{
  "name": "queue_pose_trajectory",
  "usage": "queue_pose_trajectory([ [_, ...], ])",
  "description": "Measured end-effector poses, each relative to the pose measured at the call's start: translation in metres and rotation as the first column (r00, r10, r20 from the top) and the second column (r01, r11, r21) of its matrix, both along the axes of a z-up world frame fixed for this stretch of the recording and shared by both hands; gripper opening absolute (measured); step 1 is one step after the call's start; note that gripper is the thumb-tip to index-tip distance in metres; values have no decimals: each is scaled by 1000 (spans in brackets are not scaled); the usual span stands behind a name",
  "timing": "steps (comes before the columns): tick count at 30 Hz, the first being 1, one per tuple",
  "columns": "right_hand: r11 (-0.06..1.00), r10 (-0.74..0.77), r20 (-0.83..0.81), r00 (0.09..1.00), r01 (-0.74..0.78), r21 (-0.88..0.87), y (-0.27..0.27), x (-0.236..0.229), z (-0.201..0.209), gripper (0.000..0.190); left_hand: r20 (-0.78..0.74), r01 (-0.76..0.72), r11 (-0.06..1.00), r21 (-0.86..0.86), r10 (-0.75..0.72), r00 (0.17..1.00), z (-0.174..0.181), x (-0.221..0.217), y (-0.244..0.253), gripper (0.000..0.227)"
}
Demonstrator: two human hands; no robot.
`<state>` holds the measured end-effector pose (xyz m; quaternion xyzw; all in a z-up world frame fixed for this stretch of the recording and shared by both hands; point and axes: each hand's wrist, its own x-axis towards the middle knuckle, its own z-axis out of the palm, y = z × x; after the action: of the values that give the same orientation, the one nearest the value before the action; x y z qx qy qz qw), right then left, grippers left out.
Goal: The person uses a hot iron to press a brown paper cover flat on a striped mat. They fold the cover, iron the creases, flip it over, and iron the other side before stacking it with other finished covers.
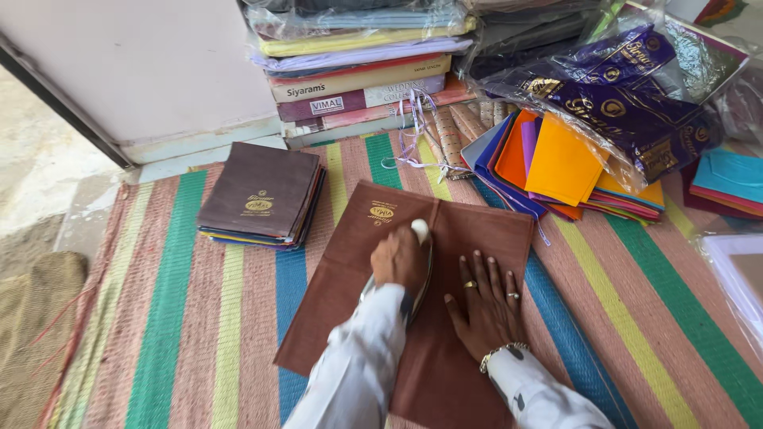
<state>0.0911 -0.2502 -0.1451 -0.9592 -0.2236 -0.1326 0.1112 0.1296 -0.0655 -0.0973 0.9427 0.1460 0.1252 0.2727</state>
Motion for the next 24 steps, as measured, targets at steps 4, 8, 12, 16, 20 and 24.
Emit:
queue_pose_trajectory([
  [4, 1000, 5, 39, 999, -6, 12, -3, 0, -6, 71, 53, 4, 999, 33, -6, 999, 3, -81, -7, 25],
  [8, 1000, -6, 59, 998, 6, -9, -2, -2, -7, 68, -84, -48, 999, 9, 49, 995, 11, -102, -12, 34],
  [12, 1000, -14, 43, 999, 15, -20, -2, -1, -5, 69, -7, -18, 1000, -12, 18, 1000, 5, -62, -13, 31],
  [16, 999, -21, 10, 1000, 21, -38, -2, -3, -2, 71, 22, -54, 998, 17, 54, 998, -9, 19, -15, 25],
  [20, 998, -40, -16, 999, 40, -56, 1, -1, 1, 73, 9, -62, 998, 31, 62, 998, -22, 82, -18, 31],
  [24, 1000, -24, 19, 1000, 24, -16, 0, -3, 2, 72, 50, -66, 993, 100, 61, 997, -31, 91, -21, 29],
])
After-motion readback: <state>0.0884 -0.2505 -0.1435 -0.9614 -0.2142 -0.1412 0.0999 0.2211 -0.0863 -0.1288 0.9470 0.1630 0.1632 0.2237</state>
